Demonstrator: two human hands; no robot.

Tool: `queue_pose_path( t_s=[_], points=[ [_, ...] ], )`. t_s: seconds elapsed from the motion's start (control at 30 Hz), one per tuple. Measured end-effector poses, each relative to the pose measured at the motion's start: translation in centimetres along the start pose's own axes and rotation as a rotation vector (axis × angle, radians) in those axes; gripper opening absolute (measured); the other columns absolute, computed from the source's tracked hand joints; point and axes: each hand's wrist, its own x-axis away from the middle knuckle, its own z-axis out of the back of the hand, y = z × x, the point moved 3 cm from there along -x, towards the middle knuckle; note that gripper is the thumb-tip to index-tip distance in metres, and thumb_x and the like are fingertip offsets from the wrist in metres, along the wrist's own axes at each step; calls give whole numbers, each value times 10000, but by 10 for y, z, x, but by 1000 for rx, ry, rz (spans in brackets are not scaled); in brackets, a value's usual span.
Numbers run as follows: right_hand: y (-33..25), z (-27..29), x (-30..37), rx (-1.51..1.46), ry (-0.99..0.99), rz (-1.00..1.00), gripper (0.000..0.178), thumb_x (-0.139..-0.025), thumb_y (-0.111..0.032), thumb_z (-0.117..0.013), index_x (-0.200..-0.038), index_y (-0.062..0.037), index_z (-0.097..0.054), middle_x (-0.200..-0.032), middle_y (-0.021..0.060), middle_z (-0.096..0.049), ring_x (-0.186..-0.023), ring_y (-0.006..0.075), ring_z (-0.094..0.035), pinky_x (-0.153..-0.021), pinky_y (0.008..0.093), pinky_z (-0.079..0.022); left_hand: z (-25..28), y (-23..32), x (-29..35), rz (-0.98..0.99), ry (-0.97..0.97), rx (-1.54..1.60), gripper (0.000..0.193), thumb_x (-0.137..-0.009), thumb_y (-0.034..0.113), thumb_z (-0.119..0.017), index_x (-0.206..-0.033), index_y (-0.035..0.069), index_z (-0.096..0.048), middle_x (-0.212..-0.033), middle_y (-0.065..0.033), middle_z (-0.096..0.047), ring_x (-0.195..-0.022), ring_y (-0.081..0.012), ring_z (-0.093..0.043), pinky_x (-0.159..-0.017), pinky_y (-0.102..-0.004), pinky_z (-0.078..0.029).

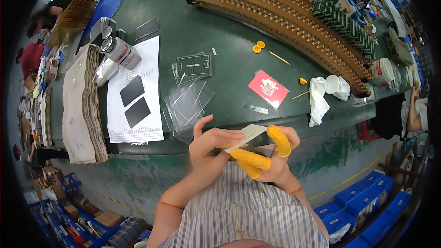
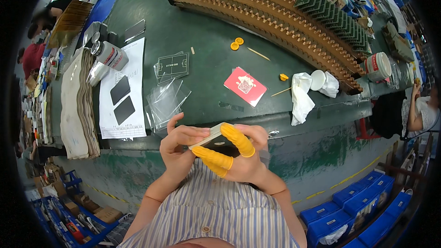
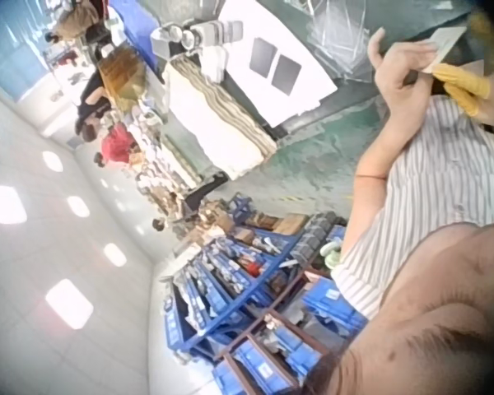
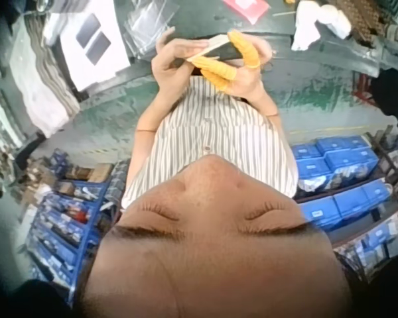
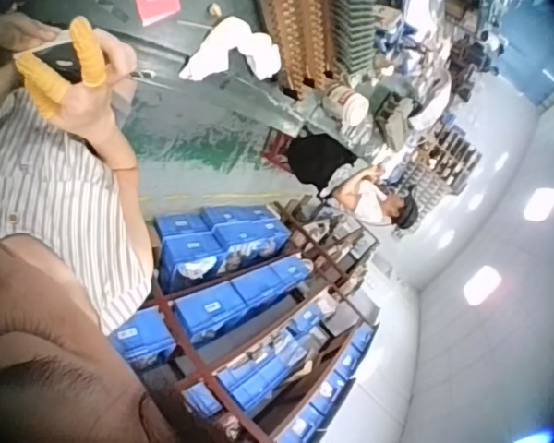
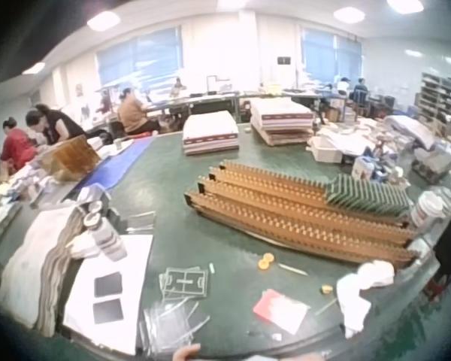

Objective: The person cleans small rectangular cards at a workbench. They use a wooden stick to apply a substance to the card surface and then wipe it with a white cloth. The person handles the cards one at a time, flipping them over to clean both sides.

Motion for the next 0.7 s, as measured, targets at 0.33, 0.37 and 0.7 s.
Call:
queue_pose_path(
  t_s=[0.33,0.37,0.7],
  points=[
    [2,-2,6,29,64,-80,398,-693,-279,-733,-1075,-286,-620,-1186,77,-359,-1110,262,-314,-872,349,-344,-1,-4,3,-1,15,30,161,-708,-58,-634,-761,94,-623,-882,-50,-700,-877,-160,-661,-1043,-430,-228],
    [2,-2,7,16,87,-119,321,-698,-280,-727,-1001,-374,-674,-1176,51,-398,-1108,256,-320,-866,353,-338,-1,-4,3,-4,18,29,159,-704,-41,-664,-758,99,-613,-871,-55,-699,-871,-167,-663,-1049,-433,-222],
    [5,2,7,66,106,-135,296,-699,-250,-734,-986,-316,-701,-1227,60,-419,-1093,264,-326,-862,355,-339,-2,-5,2,-15,32,25,189,-704,-19,-716,-759,110,-589,-847,-66,-694,-859,-187,-669,-1060,-438,-214]
  ],
)
